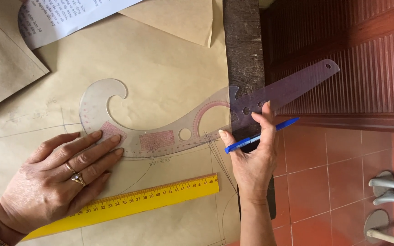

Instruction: The person uses a French curve ruler and a yellow straight ruler to draw curved and straight lines on a large sheet of brown paper. They hold the rulers in place with one hand while drawing with a blue pen in the other, creating a garment pattern.

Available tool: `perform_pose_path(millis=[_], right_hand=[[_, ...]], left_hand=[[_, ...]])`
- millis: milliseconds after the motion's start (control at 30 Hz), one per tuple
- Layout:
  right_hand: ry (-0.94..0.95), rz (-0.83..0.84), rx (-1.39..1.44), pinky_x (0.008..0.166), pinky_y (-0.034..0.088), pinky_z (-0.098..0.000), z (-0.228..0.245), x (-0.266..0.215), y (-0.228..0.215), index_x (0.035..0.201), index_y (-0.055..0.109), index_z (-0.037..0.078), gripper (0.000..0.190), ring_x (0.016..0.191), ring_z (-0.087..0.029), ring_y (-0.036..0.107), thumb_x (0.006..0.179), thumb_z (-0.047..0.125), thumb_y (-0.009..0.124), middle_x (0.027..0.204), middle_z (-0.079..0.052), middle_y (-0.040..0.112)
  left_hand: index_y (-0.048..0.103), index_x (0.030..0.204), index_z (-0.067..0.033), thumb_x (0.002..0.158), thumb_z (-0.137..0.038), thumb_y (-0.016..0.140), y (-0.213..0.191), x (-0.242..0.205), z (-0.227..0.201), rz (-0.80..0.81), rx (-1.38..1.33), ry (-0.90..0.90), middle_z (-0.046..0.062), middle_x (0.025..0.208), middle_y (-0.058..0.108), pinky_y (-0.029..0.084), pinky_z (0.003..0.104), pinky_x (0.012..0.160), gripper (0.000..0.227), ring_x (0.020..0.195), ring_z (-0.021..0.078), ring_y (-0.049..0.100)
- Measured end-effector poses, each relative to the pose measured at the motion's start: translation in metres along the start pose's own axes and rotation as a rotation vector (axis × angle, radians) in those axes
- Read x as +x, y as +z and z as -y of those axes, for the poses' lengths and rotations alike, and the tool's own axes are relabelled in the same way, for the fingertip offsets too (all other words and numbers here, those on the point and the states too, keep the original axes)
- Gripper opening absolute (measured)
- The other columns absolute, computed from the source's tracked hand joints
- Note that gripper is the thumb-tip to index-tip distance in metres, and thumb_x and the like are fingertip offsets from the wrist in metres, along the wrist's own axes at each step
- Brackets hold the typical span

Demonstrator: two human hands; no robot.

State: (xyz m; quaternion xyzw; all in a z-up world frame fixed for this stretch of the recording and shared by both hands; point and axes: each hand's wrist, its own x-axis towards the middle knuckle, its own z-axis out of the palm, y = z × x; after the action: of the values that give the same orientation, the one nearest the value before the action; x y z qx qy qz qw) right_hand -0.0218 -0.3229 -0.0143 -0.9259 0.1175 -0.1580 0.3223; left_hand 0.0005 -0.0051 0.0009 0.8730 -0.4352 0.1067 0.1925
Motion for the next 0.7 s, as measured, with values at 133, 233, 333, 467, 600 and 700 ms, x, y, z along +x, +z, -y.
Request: perform_pose_path(millis=[133, 233, 333, 467, 600, 700], right_hand=[[-0.007, 0.004, -0.012, 0.111, 0.038, -0.0419, 0.0011, 0.0, -0.0006, 0.121, 0.048, 0.009, 0.056, 0.138, -0.032, 0.043, 0.077, 0.021, 0.081, 0.149, -0.015, 0.042], [0.003, 0.0, -0.009, 0.112, 0.037, -0.0409, 0.0011, -0.0003, -0.0001, 0.12, 0.048, 0.01, 0.055, 0.138, -0.031, 0.043, 0.077, 0.02, 0.081, 0.149, -0.014, 0.042], [0.008, 0.007, 0.009, 0.112, 0.038, -0.041, 0.0021, -0.0003, -0.0006, 0.12, 0.048, 0.01, 0.055, 0.139, -0.032, 0.042, 0.078, 0.02, 0.08, 0.15, -0.014, 0.041], [0.002, -0.003, -0.001, 0.111, 0.038, -0.0409, 0.0012, -0.0002, 0.0001, 0.12, 0.048, 0.01, 0.055, 0.138, -0.032, 0.043, 0.077, 0.019, 0.081, 0.149, -0.015, 0.042], [0.0, -0.002, -0.007, 0.111, 0.038, -0.0413, 0.0012, -0.0005, 0.0, 0.12, 0.048, 0.009, 0.055, 0.137, -0.033, 0.044, 0.077, 0.02, 0.081, 0.149, -0.015, 0.042], [-0.002, 0.003, 0.006, 0.112, 0.037, -0.0414, 0.0004, -0.0004, 0.0002, 0.12, 0.048, 0.009, 0.055, 0.139, -0.033, 0.042, 0.077, 0.02, 0.08, 0.149, -0.016, 0.041]], left_hand=[[0.058, 0.126, -0.0087, 0.094, -0.024, 0.049, 0.0005, -0.0014, 0.0005, 0.014, -0.002, -0.004, 0.007, 0.136, 0.057, 0.041, 0.039, 0.103, 0.037, 0.122, 0.0251, 0.057], [0.059, 0.126, -0.009, 0.094, -0.024, 0.05, 0.0005, -0.0016, 0.0003, 0.012, 0.002, -0.006, 0.007, 0.136, 0.057, 0.041, 0.039, 0.102, 0.037, 0.122, 0.025, 0.057], [0.059, 0.126, -0.0085, 0.094, -0.023, 0.05, 0.0, -0.0009, 0.0, 0.01, -0.002, -0.006, 0.007, 0.136, 0.057, 0.042, 0.039, 0.102, 0.036, 0.121, 0.0244, 0.058], [0.06, 0.125, -0.0086, 0.094, -0.022, 0.05, -0.0001, -0.0004, -0.0001, 0.006, 0.006, -0.004, 0.007, 0.136, 0.057, 0.042, 0.039, 0.101, 0.035, 0.12, 0.0241, 0.058], [0.059, 0.125, -0.0085, 0.094, -0.022, 0.05, -0.0003, -0.0005, -0.0006, 0.005, -0.001, -0.011, 0.007, 0.135, 0.057, 0.043, 0.039, 0.101, 0.035, 0.12, 0.0247, 0.058], [0.06, 0.125, -0.0087, 0.094, -0.022, 0.051, 0.0, -0.0008, -0.0006, 0.004, -0.004, -0.012, 0.007, 0.135, 0.057, 0.043, 0.039, 0.101, 0.035, 0.12, 0.0248, 0.058]])
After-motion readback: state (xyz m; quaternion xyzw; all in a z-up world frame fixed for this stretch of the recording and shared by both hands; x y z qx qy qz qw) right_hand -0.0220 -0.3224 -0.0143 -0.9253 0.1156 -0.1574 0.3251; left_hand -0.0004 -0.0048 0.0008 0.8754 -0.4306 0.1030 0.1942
